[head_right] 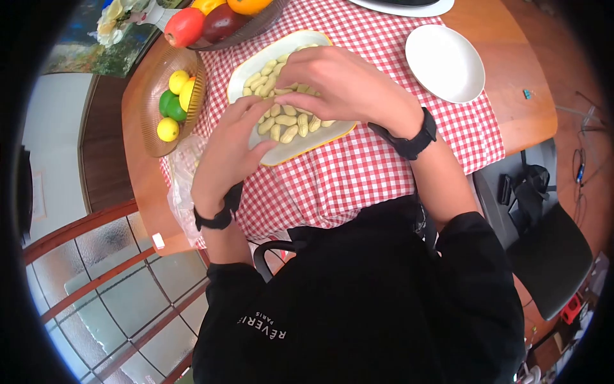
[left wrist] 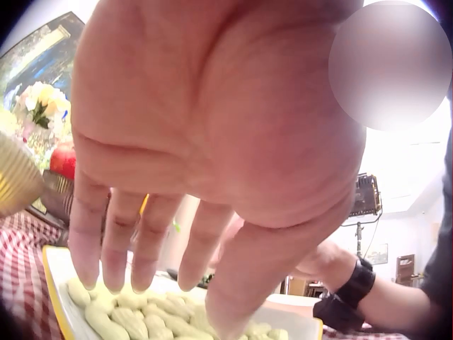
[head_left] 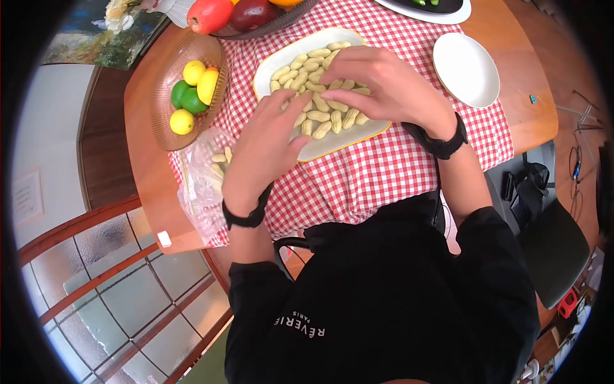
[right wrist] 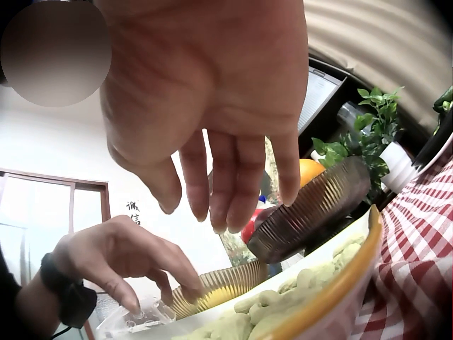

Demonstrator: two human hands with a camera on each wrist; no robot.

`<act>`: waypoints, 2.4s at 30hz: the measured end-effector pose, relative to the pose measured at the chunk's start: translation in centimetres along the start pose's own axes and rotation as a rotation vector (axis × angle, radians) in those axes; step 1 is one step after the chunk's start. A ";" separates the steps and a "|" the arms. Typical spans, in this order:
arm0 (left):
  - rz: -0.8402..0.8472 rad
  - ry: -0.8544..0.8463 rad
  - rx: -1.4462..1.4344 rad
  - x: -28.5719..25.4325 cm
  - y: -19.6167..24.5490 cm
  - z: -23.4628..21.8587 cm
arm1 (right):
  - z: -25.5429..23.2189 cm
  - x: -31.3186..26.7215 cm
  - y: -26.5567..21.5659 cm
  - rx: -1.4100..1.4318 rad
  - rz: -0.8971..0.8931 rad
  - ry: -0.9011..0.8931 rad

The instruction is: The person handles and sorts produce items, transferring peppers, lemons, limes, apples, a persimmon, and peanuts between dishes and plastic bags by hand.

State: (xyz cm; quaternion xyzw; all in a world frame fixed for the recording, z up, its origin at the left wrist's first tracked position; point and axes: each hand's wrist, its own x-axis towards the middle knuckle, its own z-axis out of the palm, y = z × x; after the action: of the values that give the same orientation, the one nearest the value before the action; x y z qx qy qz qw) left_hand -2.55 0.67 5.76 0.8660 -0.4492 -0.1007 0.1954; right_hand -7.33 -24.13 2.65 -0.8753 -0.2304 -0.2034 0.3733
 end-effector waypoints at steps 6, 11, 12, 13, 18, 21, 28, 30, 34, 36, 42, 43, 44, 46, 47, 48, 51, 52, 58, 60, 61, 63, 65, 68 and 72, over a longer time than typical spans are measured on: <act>-0.037 0.036 -0.028 1.2 -0.9 2.8 | 0.6 -0.3 0.5 -0.177 -0.011 -0.063; 0.037 0.218 -0.186 1.0 -3.0 4.2 | 0.8 -0.6 0.4 -0.186 0.077 -0.161; 0.032 0.234 -0.205 1.0 -3.1 4.3 | 0.7 -0.4 0.4 -0.172 0.100 -0.176; 0.049 0.270 -0.242 0.9 -3.1 4.1 | 0.5 -0.3 0.5 -0.184 0.093 -0.197; 0.057 0.386 -0.114 0.6 -2.8 3.5 | -0.7 0.2 0.2 -0.226 0.107 -0.171; -0.007 0.381 -0.066 0.3 -2.8 4.5 | -1.3 0.3 -0.4 -0.245 0.198 -0.261; -0.067 0.271 -0.019 -0.3 -3.3 4.8 | -0.4 1.4 0.2 -0.319 0.171 -0.415; -0.057 0.238 -0.006 -0.6 -3.2 4.5 | 0.3 1.5 0.2 -0.345 0.187 -0.481; -0.024 0.221 -0.161 -0.6 -2.7 4.5 | 0.8 1.6 0.1 -0.322 0.144 -0.472; -0.032 0.209 -0.212 -0.5 -2.7 4.6 | 1.0 1.6 0.1 -0.309 0.098 -0.459; -0.008 0.227 -0.297 -0.1 -2.5 4.6 | 1.3 0.6 1.2 -0.217 0.102 -0.397; -0.006 0.244 -0.314 0.0 -2.7 4.7 | 1.3 0.7 1.2 -0.175 0.108 -0.385; -0.003 0.259 -0.329 0.0 -2.8 4.7 | 1.2 0.9 1.2 -0.174 0.107 -0.378; -0.023 0.294 -0.333 0.1 -2.9 4.7 | 1.2 0.7 1.2 -0.189 0.062 -0.381; -0.044 0.331 -0.345 0.0 -2.9 4.8 | 1.3 0.7 1.1 -0.172 0.044 -0.335; -0.041 0.322 -0.348 -0.1 -2.7 4.7 | 1.2 0.8 1.0 -0.171 0.054 -0.333; -0.053 0.352 -0.339 -0.1 -2.5 4.3 | 0.9 0.8 0.9 -0.144 0.094 -0.336; -0.046 0.352 -0.338 0.0 -2.4 4.4 | 0.7 0.9 1.0 -0.149 0.096 -0.331; -0.166 0.327 -0.257 0.0 -2.3 4.0 | 0.6 1.1 1.6 -0.154 0.032 -0.207; -0.087 0.420 -0.251 0.0 -2.3 4.2 | 0.5 1.2 1.5 -0.130 0.005 -0.186; -0.083 0.422 -0.253 0.0 -2.2 4.1 | 0.6 1.1 1.4 -0.089 0.031 -0.175; 0.009 0.459 -0.211 0.2 -2.4 3.7 | 0.5 1.2 1.3 -0.090 0.003 -0.173; -0.004 0.503 -0.272 0.3 -2.3 3.4 | 0.8 1.4 1.0 -0.067 -0.036 -0.173; -0.056 0.545 -0.383 0.0 -1.9 3.3 | 1.0 1.5 0.0 0.006 -0.025 -0.161; -0.086 0.524 -0.484 -0.1 -1.3 3.5 | 1.4 1.3 0.0 0.104 -0.023 -0.110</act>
State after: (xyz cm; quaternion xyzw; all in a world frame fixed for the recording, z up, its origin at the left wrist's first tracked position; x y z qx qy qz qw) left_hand -2.86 0.61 2.04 0.8090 -0.3102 0.0130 0.4991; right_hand -6.03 -22.75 2.40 -0.8618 -0.2710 -0.1471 0.4028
